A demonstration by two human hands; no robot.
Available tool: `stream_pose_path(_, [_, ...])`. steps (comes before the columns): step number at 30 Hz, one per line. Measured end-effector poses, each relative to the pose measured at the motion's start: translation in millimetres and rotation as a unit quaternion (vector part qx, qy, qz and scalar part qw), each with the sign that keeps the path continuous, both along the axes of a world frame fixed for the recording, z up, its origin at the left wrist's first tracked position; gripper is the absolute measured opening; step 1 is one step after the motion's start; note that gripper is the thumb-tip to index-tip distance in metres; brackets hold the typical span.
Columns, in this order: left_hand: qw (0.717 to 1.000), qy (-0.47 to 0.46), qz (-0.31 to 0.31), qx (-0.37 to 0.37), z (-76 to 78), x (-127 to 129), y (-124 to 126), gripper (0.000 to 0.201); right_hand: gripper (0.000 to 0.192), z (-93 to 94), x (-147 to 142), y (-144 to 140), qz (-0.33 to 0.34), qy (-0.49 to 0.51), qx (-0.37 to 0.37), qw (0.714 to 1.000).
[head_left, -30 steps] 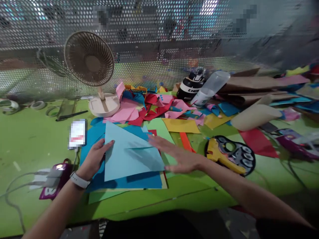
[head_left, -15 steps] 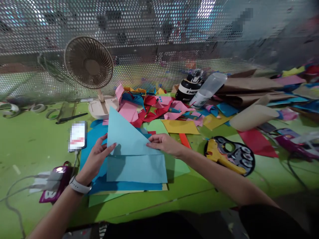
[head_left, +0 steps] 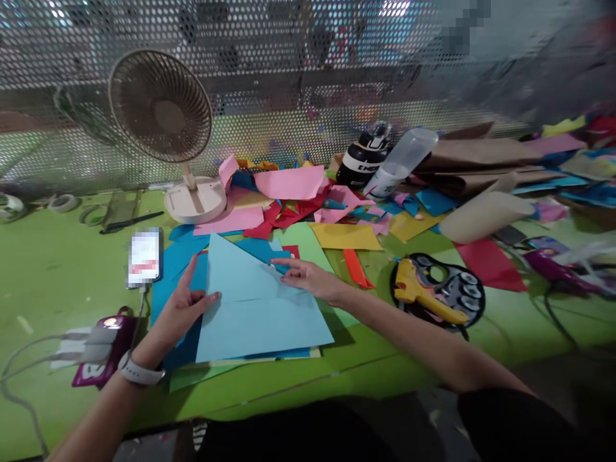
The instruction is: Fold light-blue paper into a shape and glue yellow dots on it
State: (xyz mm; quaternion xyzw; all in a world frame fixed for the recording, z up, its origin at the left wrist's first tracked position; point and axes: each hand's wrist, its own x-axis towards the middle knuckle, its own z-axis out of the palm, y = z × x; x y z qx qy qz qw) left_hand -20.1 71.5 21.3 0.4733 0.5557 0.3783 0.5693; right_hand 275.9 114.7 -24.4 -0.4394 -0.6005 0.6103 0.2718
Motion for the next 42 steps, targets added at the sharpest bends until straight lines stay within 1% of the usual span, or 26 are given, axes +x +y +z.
stream_pose_path(1, [1.000, 0.018, -0.015, 0.014, -2.1, -2.9, -1.9, 0.092, 0.051, -1.3, -1.0, -0.2, 0.002, 0.000, 0.003, 1.000])
stream_pose_path(3, [0.992, 0.090, -0.085, 0.024, -4.6, -8.4, -5.5, 0.071, 0.042, -4.0, -2.5, -0.3, 0.012, -0.001, 0.008, 1.000])
stream_pose_path(5, [0.967, 0.210, -0.132, 0.063, -4.4, -10.8, -8.6, 0.046, 0.038, -6.5, -2.9, -0.4, 0.023, -0.008, 0.009, 1.000])
stream_pose_path(6, [0.943, 0.290, -0.129, 0.103, -3.6, -9.6, -9.9, 0.038, 0.038, -7.6, -2.8, -0.6, 0.029, -0.014, 0.007, 0.999])
stream_pose_path(7, [0.908, 0.371, -0.115, 0.156, -2.6, -6.7, -10.8, 0.034, 0.039, -8.6, -2.5, -0.8, 0.034, -0.021, 0.005, 0.999])
stream_pose_path(9, [0.814, 0.503, -0.077, 0.281, -1.9, 3.4, -10.6, 0.034, 0.039, -10.0, -2.1, -1.1, 0.043, -0.033, 0.004, 0.999])
stream_pose_path(10, [0.773, 0.530, -0.103, 0.333, -3.2, 9.7, -9.1, 0.036, 0.039, -10.5, -2.2, -1.1, 0.049, -0.037, 0.006, 0.998])
stream_pose_path(11, [0.745, 0.535, -0.139, 0.373, -6.0, 15.9, -6.7, 0.037, 0.038, -10.7, -2.6, -1.0, 0.054, -0.039, 0.008, 0.998])
stream_pose_path(12, [0.724, 0.527, -0.190, 0.403, -10.3, 21.3, -3.5, 0.039, 0.037, -10.7, -3.2, -0.8, 0.058, -0.040, 0.009, 0.997])
stream_pose_path(13, [0.707, 0.521, -0.237, 0.416, -16.0, 25.6, 0.2, 0.042, 0.036, -10.4, -4.0, -0.6, 0.061, -0.041, 0.010, 0.997])
stream_pose_path(15, [0.685, 0.515, -0.303, 0.417, -29.1, 29.8, 7.8, 0.045, 0.035, -8.2, -5.3, -0.4, 0.061, -0.045, 0.008, 0.997])
stream_pose_path(17, [0.678, 0.519, -0.333, 0.400, -40.3, 29.5, 13.9, 0.052, 0.034, -3.4, -3.7, -0.8, 0.058, -0.055, 0.011, 0.997])
stream_pose_path(19, [0.679, 0.528, -0.334, 0.385, -45.6, 27.4, 17.5, 0.057, 0.032, 3.5, 3.0, -2.3, 0.060, -0.066, 0.021, 0.996])
stream_pose_path(21, [0.680, 0.536, -0.329, 0.377, -45.0, 26.1, 19.4, 0.058, 0.029, 9.8, 14.8, -5.1, 0.077, -0.074, 0.032, 0.994])
stream_pose_path(23, [0.680, 0.537, -0.326, 0.377, -41.3, 26.3, 20.8, 0.059, 0.032, 13.1, 28.5, -8.3, 0.115, -0.087, 0.041, 0.989])
stream_pose_path(25, [0.679, 0.533, -0.326, 0.387, -38.3, 27.5, 22.2, 0.061, 0.033, 12.5, 38.6, -10.3, 0.136, -0.112, 0.084, 0.981])
stream_pose_path(26, [0.677, 0.528, -0.328, 0.393, -37.8, 28.2, 23.0, 0.062, 0.032, 11.1, 40.4, -10.3, 0.125, -0.132, 0.126, 0.975])
stream_pose_path(27, [0.676, 0.523, -0.333, 0.399, -38.1, 28.7, 23.7, 0.064, 0.031, 9.3, 39.4, -9.6, 0.095, -0.155, 0.177, 0.967])
stream_pose_path(29, [0.672, 0.518, -0.341, 0.406, -40.6, 29.3, 24.9, 0.066, 0.029, 6.2, 27.8, -5.7, 0.012, -0.208, 0.279, 0.937])
stream_pose_path(30, [0.670, 0.518, -0.343, 0.407, -42.3, 29.4, 25.3, 0.066, 0.028, 5.1, 17.8, -2.6, -0.023, -0.238, 0.313, 0.919])
stream_pose_path(31, [0.668, 0.519, -0.342, 0.409, -44.0, 29.3, 25.7, 0.066, 0.028, 4.5, 6.1, 1.2, -0.037, -0.272, 0.338, 0.900])
stream_pose_path(34, [0.664, 0.523, -0.339, 0.414, -47.5, 28.7, 26.5, 0.067, 0.033, 4.1, -27.3, 14.1, -0.010, -0.404, 0.370, 0.836])
stream_pose_path(36, [0.662, 0.526, -0.340, 0.413, -48.0, 28.4, 26.7, 0.068, 0.034, 3.8, -35.4, 20.4, 0.005, -0.503, 0.359, 0.786])
stream_pose_path(37, [0.661, 0.527, -0.340, 0.412, -47.9, 28.3, 26.7, 0.067, 0.033, 3.8, -32.6, 21.6, 0.003, -0.546, 0.346, 0.763])
stream_pose_path(38, [0.661, 0.527, -0.340, 0.411, -47.6, 28.2, 26.7, 0.067, 0.031, 4.1, -25.3, 21.2, -0.008, -0.576, 0.330, 0.747])
stream_pose_path(42, [0.669, 0.515, -0.346, 0.409, -45.7, 27.8, 26.8, 0.067, 0.034, 9.8, 29.4, 3.6, -0.074, -0.647, 0.284, 0.704])
